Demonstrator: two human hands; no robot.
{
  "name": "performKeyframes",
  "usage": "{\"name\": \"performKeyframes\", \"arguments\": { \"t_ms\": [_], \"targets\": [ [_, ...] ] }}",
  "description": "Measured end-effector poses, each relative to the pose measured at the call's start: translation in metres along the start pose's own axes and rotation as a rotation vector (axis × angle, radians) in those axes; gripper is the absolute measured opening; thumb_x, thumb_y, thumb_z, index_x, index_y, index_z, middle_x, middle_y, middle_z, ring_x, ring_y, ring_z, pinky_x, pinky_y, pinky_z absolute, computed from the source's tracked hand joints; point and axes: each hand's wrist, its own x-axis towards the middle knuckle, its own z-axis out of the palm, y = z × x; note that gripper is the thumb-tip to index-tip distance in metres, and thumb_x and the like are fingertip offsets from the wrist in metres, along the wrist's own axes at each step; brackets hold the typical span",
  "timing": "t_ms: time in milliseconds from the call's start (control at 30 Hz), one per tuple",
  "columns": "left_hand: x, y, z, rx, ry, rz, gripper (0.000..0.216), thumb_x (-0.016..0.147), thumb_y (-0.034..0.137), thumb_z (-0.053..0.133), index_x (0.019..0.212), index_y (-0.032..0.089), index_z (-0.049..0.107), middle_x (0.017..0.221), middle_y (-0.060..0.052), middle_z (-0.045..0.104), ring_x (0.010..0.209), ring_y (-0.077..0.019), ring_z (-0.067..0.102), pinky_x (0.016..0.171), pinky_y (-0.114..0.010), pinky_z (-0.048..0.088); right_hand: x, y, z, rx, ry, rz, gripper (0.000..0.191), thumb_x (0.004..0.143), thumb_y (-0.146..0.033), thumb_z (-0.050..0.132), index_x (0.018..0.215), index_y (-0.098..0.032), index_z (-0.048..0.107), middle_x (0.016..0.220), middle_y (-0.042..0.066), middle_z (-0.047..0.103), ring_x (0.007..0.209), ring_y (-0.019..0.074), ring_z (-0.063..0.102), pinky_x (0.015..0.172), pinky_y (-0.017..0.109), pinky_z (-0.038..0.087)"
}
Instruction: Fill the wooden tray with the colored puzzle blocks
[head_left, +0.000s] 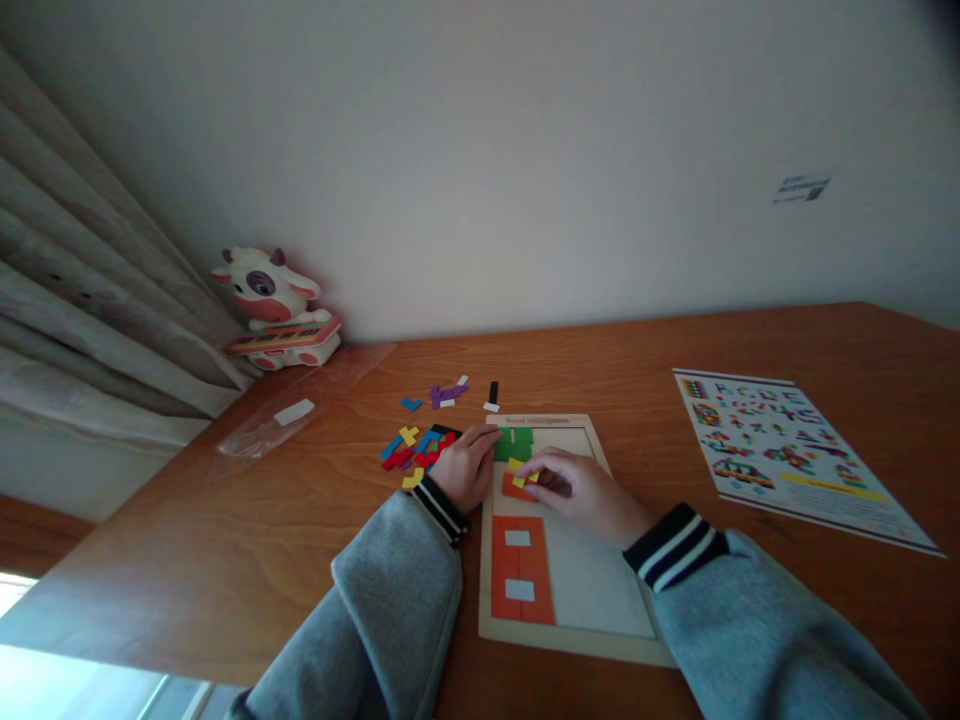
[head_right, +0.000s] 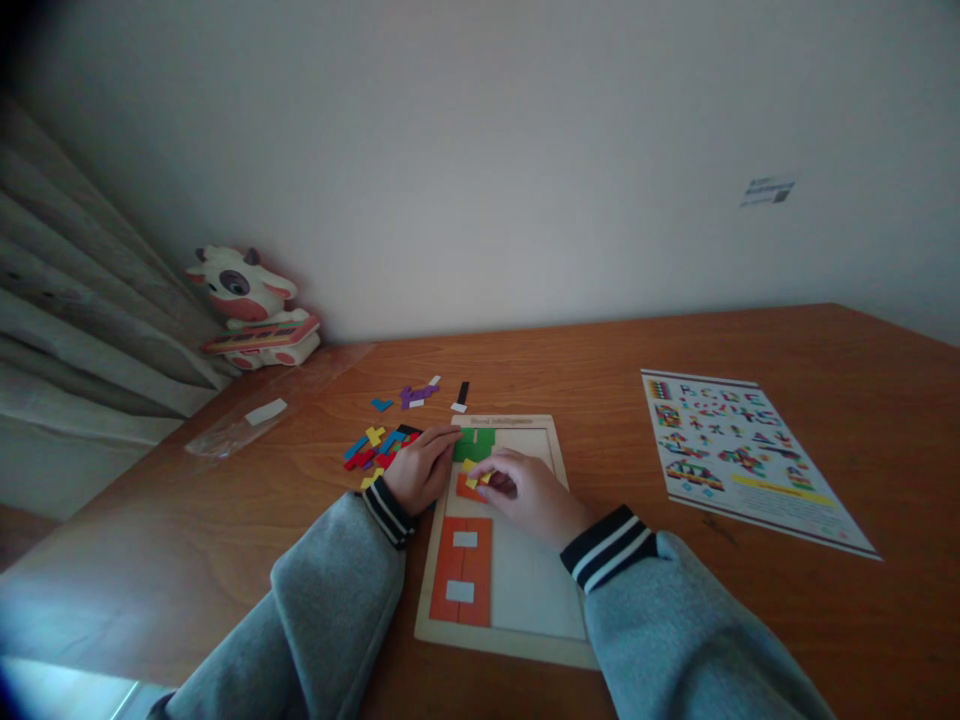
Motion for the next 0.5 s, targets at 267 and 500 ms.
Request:
{"name": "performKeyframes", "arguments": {
  "t_ms": [267,500],
  "targets": [
    [-0.0002,-0.0018,-0.0002,0.015,0.049,-0.007,0.025,0.088,0.012,0.045,0.104,0.016,0.064,0.107,-0.011,0.065,0.100,-0.0207,0.063,0.091,-0.037,0.054,-0.0017,-0.0027,0.0068,-0.147,-0.042,-0.127,0.011,0.084,-0.019,0.065,0.090,-0.024,0.071,0.094,0.005,0.071,0.090,0.0197,0.064,0.082,0.034,0.053],
    [0.0021,0.0022,-0.0073,0.028,0.034,0.034,0.025,0.090,0.013,0.043,0.104,0.015,0.064,0.105,-0.011,0.064,0.098,-0.0211,0.062,0.088,-0.037,0.053,-0.0026,-0.0051,0.0051,-0.018,0.052,-0.091,0.015,0.090,-0.028,0.056,0.096,-0.022,0.068,0.095,0.005,0.069,0.083,0.0165,0.065,0.074,0.029,0.053]
  ]
}}
